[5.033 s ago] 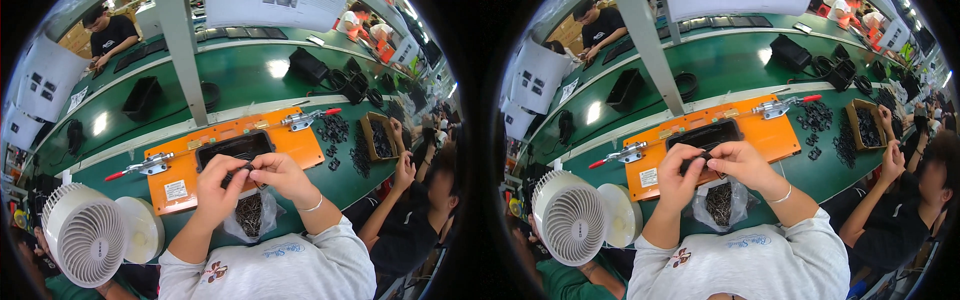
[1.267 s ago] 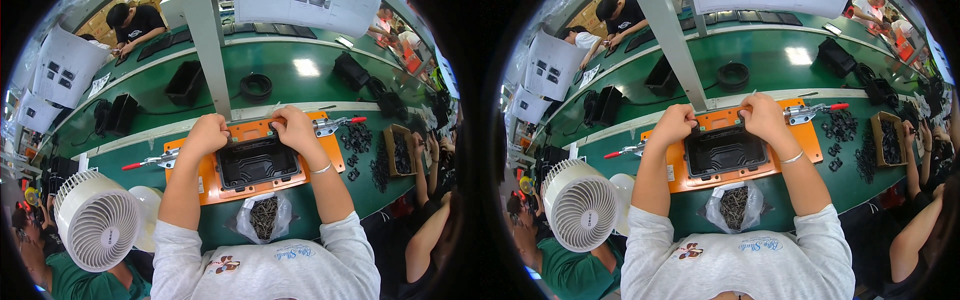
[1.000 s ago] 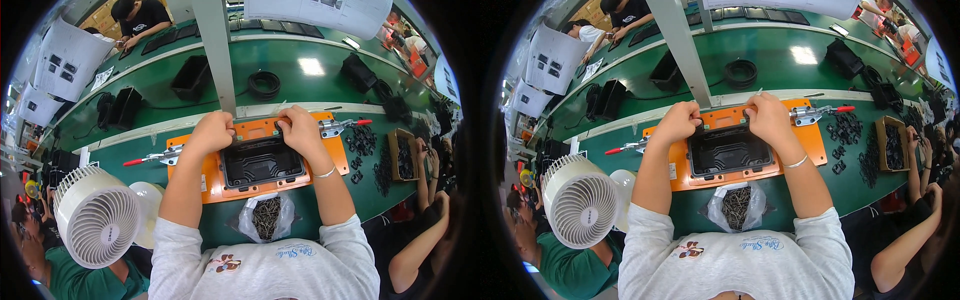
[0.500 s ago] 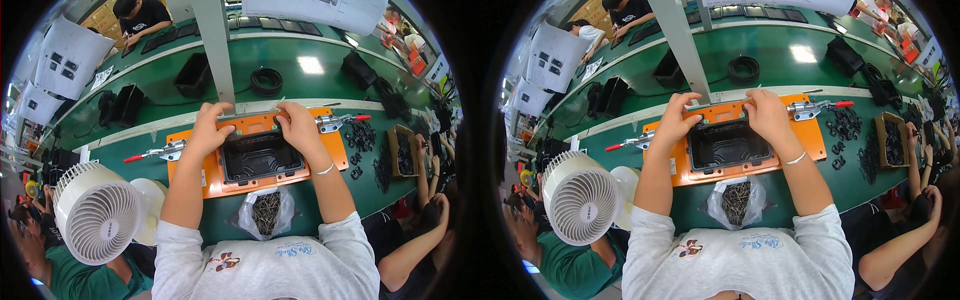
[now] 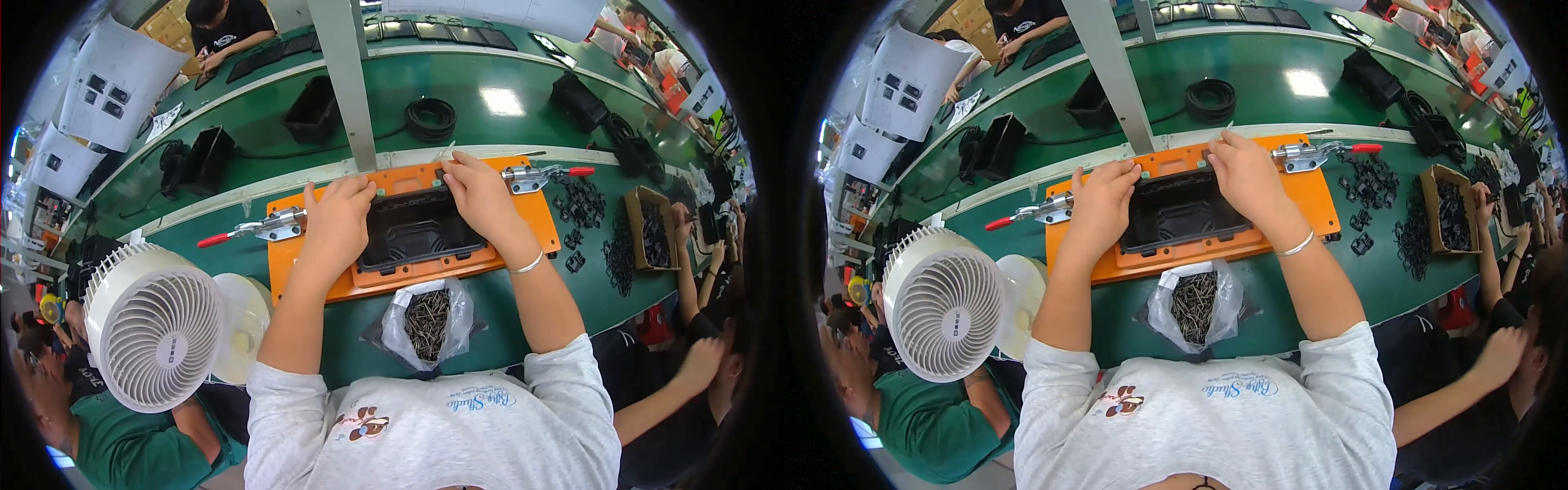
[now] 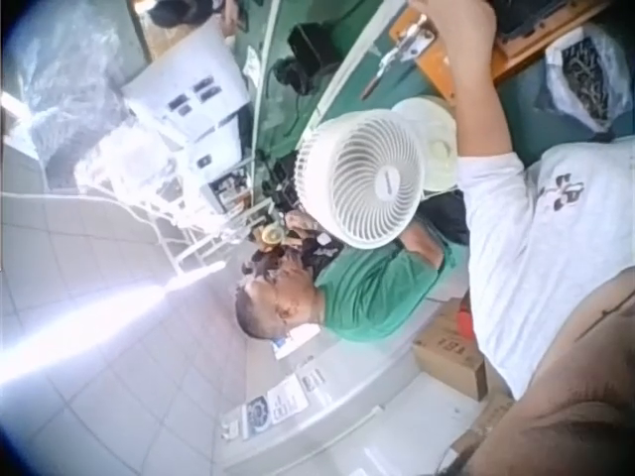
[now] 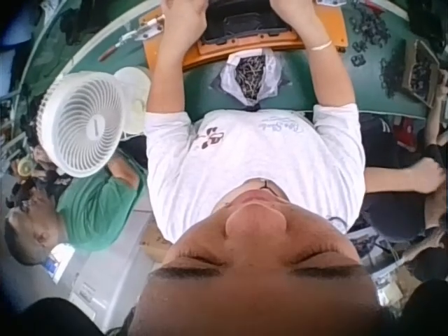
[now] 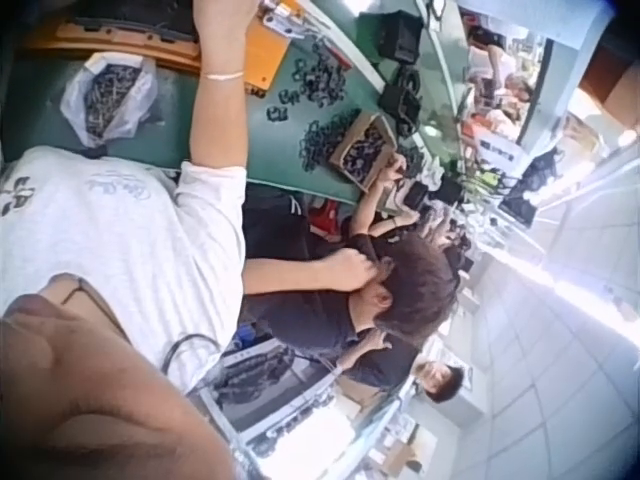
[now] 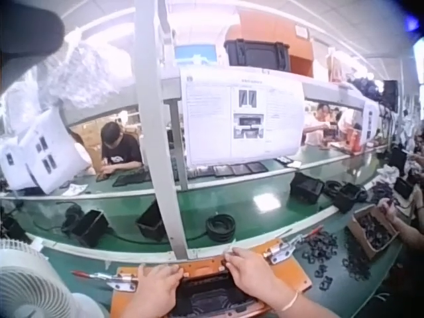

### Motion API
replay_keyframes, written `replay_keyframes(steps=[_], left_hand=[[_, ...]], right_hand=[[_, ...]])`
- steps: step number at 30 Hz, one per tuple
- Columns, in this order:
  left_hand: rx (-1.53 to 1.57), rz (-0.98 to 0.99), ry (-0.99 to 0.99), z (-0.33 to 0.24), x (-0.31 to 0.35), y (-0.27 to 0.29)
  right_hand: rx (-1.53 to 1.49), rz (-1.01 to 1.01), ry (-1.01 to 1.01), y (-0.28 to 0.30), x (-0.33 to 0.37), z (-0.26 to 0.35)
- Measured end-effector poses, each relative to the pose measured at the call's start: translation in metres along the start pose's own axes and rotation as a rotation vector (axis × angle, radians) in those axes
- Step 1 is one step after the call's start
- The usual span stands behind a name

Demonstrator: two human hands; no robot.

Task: Assembling black plastic components using a mounting fixture on a conveyor belt in a workshop.

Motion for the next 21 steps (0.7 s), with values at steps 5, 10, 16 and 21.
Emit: replay_keyframes(steps=[5,10,16,21], left_hand=[[-0.017,-0.035,0.016,-0.003,0.019,-0.001],[-0.055,-0.102,0.036,-0.003,0.029,-0.002],[-0.074,-0.070,0.001,-0.005,0.021,0.001],[-0.037,-0.080,-0.005,-0.005,0.022,-0.001]], right_hand=[[-0.007,0.029,0.010,0.002,0.006,0.004],[0.044,0.107,0.050,0.013,0.015,0.014],[0.284,0.211,0.178,0.012,0.008,0.023],[0.141,0.235,0.124,0.021,0.004,0.027]])
Point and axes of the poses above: each hand's wrist, its own x-axis away from the middle knuckle, its own y-axis out of the back of the hand, z = x × y, the point moved 1 cm from there along -x, towards the middle knuckle, and after that the axes turned 15 degrees about y, right-handed, at the moved point
